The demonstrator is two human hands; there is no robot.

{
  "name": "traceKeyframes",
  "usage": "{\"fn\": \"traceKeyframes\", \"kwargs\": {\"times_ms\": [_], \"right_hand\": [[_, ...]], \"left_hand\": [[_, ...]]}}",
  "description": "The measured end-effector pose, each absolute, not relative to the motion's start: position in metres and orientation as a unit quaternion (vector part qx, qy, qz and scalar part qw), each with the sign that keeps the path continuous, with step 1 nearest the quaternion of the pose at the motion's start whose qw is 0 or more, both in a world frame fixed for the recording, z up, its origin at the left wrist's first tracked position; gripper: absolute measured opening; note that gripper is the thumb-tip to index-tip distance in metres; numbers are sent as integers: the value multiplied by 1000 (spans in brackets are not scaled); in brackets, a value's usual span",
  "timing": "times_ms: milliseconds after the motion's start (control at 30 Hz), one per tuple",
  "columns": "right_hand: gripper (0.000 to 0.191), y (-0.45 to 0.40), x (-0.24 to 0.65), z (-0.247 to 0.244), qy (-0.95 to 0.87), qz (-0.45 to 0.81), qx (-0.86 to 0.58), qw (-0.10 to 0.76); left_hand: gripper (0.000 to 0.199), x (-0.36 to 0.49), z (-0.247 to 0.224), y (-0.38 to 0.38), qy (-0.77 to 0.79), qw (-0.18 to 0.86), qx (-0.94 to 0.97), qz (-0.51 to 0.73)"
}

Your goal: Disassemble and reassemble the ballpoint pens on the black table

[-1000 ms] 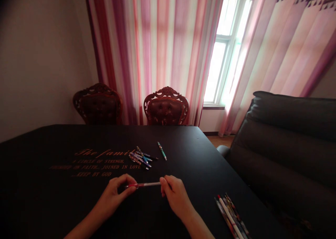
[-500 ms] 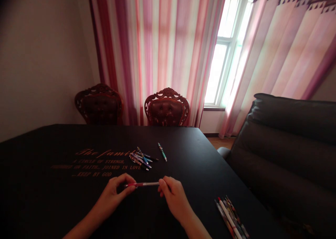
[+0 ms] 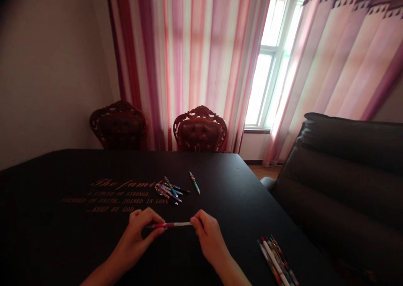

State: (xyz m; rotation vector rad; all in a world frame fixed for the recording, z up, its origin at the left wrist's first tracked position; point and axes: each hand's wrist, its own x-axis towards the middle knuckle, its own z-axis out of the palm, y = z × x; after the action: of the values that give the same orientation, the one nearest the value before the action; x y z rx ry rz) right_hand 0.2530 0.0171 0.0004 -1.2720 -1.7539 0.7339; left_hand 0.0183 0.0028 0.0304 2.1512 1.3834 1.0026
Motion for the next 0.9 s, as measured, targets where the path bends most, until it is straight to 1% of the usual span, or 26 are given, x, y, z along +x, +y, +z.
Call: {"fn": "traceKeyframes", "kwargs": {"times_ms": [67, 167, 300, 467, 633, 700, 800, 900], "right_hand": [[34, 15, 252, 2, -700, 302, -494, 418], [17, 12, 251, 7, -700, 316, -475, 429], [10, 12, 251, 10, -700, 308, -481, 429], [12, 14, 253, 8, -685, 328, -477, 442], [14, 12, 250, 7, -664, 359, -464, 463], [13, 11, 248, 8, -658, 364, -464, 469], [12, 10, 246, 9, -657, 370, -462, 467], [12, 8, 245, 10, -661, 363, -467, 461]], "left_hand": [[11, 18, 30, 3, 494, 195, 766, 362], [13, 15, 28, 5, 512, 227, 738, 376], [15, 12, 26, 10, 501, 301, 694, 420], [23, 12, 23, 16, 453, 466, 585, 485], [53, 16, 10, 21, 319, 675, 407, 526], [54, 20, 5, 21, 269, 733, 350, 517], [47, 24, 2, 19, 244, 766, 312, 507], [52, 26, 3, 18, 240, 769, 304, 509]]}}
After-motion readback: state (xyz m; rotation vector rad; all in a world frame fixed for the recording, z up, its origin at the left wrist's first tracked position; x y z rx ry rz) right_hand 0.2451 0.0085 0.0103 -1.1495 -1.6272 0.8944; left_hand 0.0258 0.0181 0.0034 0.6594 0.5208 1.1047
